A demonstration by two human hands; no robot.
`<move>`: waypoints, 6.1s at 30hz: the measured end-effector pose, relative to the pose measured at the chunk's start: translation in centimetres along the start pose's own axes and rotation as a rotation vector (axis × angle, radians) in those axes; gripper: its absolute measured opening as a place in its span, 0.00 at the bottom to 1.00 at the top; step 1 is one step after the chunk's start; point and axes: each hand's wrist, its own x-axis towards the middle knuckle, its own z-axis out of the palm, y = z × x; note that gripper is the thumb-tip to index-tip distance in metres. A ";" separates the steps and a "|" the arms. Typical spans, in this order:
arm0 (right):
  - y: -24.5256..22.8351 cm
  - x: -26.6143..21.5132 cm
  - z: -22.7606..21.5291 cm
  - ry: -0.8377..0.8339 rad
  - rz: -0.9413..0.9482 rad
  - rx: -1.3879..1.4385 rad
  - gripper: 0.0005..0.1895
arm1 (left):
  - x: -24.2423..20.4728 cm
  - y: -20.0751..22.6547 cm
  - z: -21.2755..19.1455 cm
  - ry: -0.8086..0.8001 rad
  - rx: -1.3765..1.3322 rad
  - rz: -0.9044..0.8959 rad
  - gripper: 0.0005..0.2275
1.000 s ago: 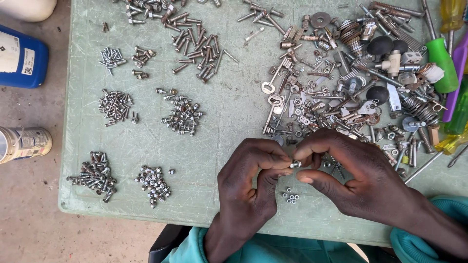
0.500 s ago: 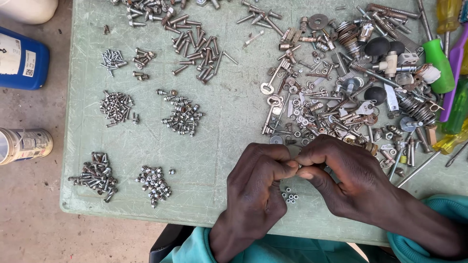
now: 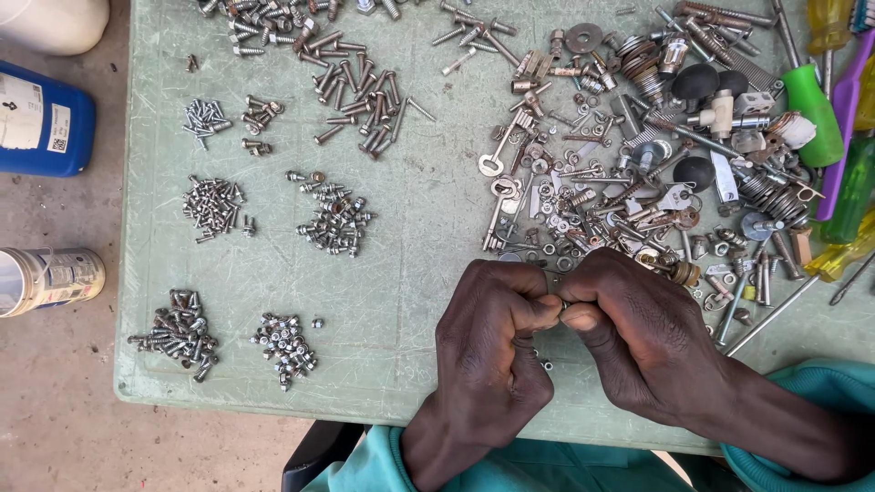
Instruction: Sorting and organizing various screws, nuts, and bolts into categorized piles on a table
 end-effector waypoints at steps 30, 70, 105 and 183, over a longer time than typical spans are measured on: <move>-0.2 1.3 -1.9 -0.207 0.132 -0.007 0.16 | -0.6 -0.4 -0.1 -0.007 -0.091 -0.164 0.05; -0.3 1.5 -3.0 -0.198 0.102 0.022 0.13 | -1.7 -1.0 0.7 0.073 -0.405 -0.401 0.01; -0.7 -1.3 0.2 -0.221 0.250 0.082 0.21 | -2.9 2.2 -0.6 -0.024 0.023 -0.182 0.06; -4.1 4.2 -1.8 -0.153 0.302 -0.162 0.07 | -1.2 1.6 -5.7 0.104 0.012 -0.117 0.08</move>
